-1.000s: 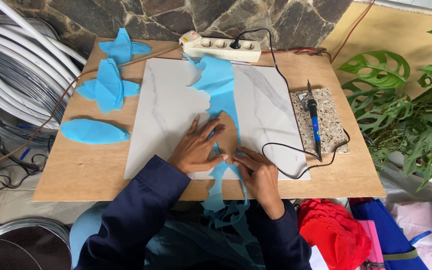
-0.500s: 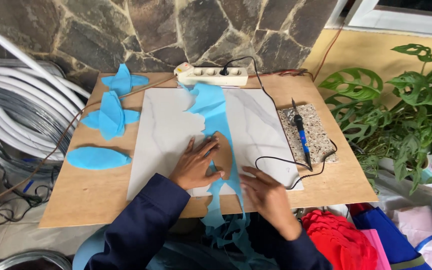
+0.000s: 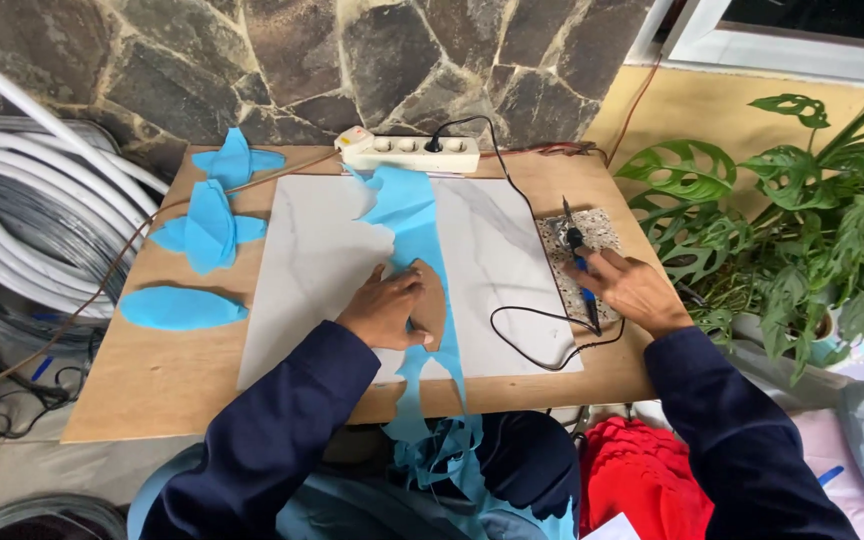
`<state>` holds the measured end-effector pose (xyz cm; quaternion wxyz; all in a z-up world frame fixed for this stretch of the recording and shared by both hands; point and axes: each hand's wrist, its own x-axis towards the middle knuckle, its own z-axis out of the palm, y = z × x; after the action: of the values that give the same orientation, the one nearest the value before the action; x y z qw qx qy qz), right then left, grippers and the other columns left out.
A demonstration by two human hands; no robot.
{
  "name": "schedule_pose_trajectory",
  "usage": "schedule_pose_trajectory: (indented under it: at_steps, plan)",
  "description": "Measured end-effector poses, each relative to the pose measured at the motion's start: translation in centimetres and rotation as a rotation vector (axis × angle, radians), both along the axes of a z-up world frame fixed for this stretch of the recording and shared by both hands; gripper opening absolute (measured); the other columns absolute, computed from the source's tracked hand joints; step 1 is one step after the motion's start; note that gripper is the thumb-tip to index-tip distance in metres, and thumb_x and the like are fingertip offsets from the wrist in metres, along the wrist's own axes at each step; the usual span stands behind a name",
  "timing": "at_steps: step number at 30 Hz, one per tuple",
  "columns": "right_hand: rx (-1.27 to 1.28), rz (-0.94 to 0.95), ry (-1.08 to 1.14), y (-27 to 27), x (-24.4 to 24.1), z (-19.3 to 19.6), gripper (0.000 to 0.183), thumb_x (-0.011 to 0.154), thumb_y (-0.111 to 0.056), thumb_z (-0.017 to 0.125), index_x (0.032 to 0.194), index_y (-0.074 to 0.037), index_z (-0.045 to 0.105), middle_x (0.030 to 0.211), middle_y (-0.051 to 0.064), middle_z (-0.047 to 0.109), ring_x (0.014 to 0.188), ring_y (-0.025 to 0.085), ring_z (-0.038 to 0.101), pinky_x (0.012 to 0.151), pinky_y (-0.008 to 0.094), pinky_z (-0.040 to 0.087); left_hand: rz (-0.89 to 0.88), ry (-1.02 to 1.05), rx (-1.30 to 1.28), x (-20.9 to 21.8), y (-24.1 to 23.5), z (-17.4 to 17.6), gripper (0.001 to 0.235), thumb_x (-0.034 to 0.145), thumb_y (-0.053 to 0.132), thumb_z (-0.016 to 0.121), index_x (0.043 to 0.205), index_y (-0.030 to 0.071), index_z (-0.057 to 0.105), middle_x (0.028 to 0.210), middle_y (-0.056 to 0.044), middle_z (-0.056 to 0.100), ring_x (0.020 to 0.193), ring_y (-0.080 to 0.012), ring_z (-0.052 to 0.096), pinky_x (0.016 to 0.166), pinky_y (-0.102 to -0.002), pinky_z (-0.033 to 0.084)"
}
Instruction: Using a heat-cutting tool to cut out specific shapes from blue fabric using a cardboard template on a cutting table.
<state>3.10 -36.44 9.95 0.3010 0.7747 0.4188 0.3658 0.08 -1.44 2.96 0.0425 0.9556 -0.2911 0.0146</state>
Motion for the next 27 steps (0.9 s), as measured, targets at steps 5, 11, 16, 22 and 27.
schedule_pose_trajectory:
  at_steps: [5,11,16,22,27]
  plan:
    - [0.006,0.144,-0.012,-0.3,1.9,-1.7,0.011,0.085,-0.012,0.052,0.090,-0.020,0.056,0.101,0.003,0.050,0.084,0.017,0.051,0.058,0.022,0.043,-0.012,0.029,-0.134,-1.1,0.6,0.5,0.065,0.073,0.051,0.054,0.117,0.004,0.047,0.130,-0.017,0.040,0.121,-0.0331,0.040,0.098,-0.060,0.024]
    - [0.247,0.173,0.117,-2.3,2.4,-3.9,0.010,0.087,-0.013,0.052,0.095,-0.014,0.058,0.109,0.010,0.051,0.100,0.023,0.053,0.068,0.025,0.048,-0.013,0.068,-0.150,-0.8,0.6,0.4,0.068,0.072,0.054,0.055,0.118,0.005,0.044,0.132,-0.019,0.039,0.122,-0.0347,0.039,0.098,-0.061,0.023]
    - [0.770,0.353,0.292,1.4,-4.2,1.2,0.013,0.089,-0.005,0.054,0.096,0.000,0.064,0.113,0.024,0.056,0.097,0.042,0.057,0.078,0.045,0.048,-0.036,0.065,-0.142,-0.7,0.6,0.7,0.064,0.071,0.054,0.056,0.115,0.007,0.047,0.130,-0.018,0.041,0.120,-0.0356,0.041,0.097,-0.061,0.025]
    - [1.178,0.512,0.424,6.9,-8.6,4.1,0.014,0.086,-0.003,0.058,0.093,0.009,0.055,0.097,0.027,0.058,0.093,0.038,0.061,0.086,0.041,0.051,-0.066,-0.104,-0.230,0.1,0.8,-1.5,0.064,0.067,0.053,0.063,0.115,0.011,0.054,0.129,-0.009,0.042,0.119,-0.0234,0.040,0.095,-0.055,0.026]
    - [1.275,0.442,0.807,12.0,-6.9,2.8,0.012,0.076,0.000,0.067,0.088,-0.001,0.066,0.091,0.017,0.066,0.091,0.035,0.063,0.076,0.042,0.049,-0.033,-0.006,-0.158,-1.1,0.6,0.5,0.058,0.074,0.050,0.053,0.114,0.007,0.052,0.130,-0.016,0.042,0.121,-0.0335,0.041,0.097,-0.058,0.024]
